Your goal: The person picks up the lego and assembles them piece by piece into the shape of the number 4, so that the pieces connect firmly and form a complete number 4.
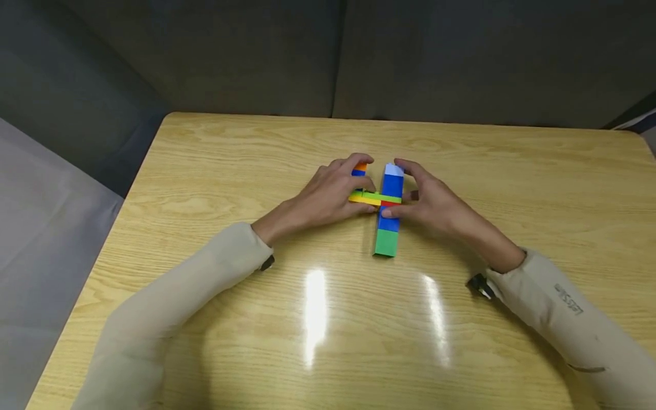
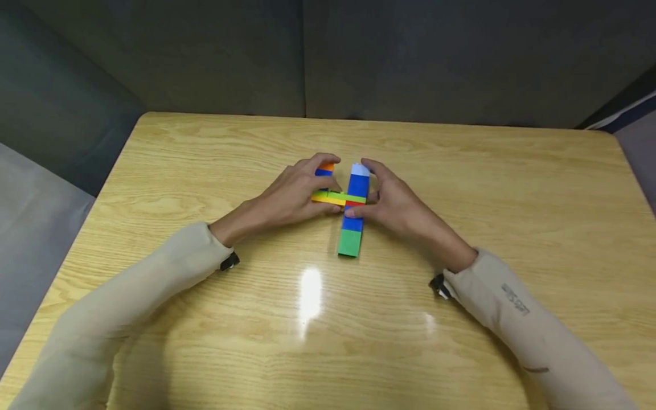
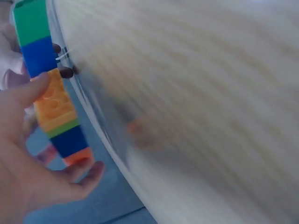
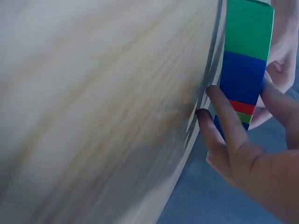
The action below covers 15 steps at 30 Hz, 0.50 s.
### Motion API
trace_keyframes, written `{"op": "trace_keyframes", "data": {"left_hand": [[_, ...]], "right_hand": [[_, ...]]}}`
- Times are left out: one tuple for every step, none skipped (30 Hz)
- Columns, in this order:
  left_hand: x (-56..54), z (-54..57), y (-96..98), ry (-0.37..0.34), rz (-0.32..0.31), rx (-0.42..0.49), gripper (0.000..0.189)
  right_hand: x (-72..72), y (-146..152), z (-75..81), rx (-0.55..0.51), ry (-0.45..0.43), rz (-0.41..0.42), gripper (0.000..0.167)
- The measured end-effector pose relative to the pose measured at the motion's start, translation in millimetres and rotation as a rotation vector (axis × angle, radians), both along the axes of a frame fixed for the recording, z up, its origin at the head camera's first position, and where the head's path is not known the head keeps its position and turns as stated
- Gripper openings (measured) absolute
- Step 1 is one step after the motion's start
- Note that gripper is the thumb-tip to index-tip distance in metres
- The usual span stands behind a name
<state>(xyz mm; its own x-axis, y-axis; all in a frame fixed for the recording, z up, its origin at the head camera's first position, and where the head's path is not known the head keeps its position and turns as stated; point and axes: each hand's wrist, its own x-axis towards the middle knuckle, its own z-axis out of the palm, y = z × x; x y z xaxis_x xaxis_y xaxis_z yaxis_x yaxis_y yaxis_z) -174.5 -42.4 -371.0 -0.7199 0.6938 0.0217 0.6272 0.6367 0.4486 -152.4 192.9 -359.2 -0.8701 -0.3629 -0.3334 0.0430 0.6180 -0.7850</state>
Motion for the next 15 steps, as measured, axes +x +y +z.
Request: {"op": "trace_keyframes", "data": {"left_hand": [[0.4,-1.1,1.2,-0.021,0.010,-0.008,0.036],[0.9,-2.1,2.3,-0.041,0.022,-0.014,0.040],[1.3,-3.3,3.3,-0.055,0.034,-0.019,0.044],[1.6,-4.2,4.2,-0.068,0.043,-0.025,0.048],[1.8,-4.9,5.0,-0.078,0.052,-0.031,0.053],[1.9,-5.5,5.8,-0.084,0.061,-0.036,0.057],[1.8,-6.1,6.6,-0.089,0.070,-0.042,0.061],[1.8,-6.7,7.4,-0.091,0.076,-0.050,0.063],[1.8,-7.1,8.3,-0.091,0.078,-0.060,0.066],[1.8,-7.5,9.1,-0.093,0.078,-0.067,0.067],[1.9,-8.0,9.8,-0.095,0.079,-0.074,0.070],[2.0,-8.5,10.2,-0.099,0.080,-0.079,0.073],[2.2,-9.0,10.0,-0.105,0.081,-0.083,0.077],[2.7,-9.0,9.3,-0.115,0.079,-0.084,0.082],[3.3,-8.7,7.7,-0.132,0.079,-0.083,0.087]], "right_hand": [[-0.4,-0.4,-0.5,0.006,-0.010,0.001,0.103],[-0.9,-0.8,-1.2,0.015,-0.019,0.002,0.104],[-1.4,-0.9,-1.6,0.026,-0.024,0.006,0.104],[-2.0,-0.9,-2.2,0.039,-0.029,0.012,0.104],[-2.5,-0.7,-2.5,0.056,-0.029,0.024,0.104],[-3.3,-0.5,-2.6,0.073,-0.030,0.036,0.103],[-4.2,0.2,-2.7,0.090,-0.028,0.052,0.103],[-5.0,1.1,-3.0,0.101,-0.027,0.066,0.102],[-5.9,2.1,-3.2,0.107,-0.025,0.082,0.102],[-6.6,2.8,-3.5,0.106,-0.025,0.096,0.101],[-7.3,3.7,-3.9,0.101,-0.026,0.107,0.101],[-8.0,4.3,-4.4,0.091,-0.028,0.119,0.101],[-8.2,5.1,-5.0,0.081,-0.029,0.133,0.101],[-8.0,5.7,-5.5,0.077,-0.026,0.143,0.101],[-7.2,6.7,-5.6,0.074,-0.016,0.153,0.102]]}}
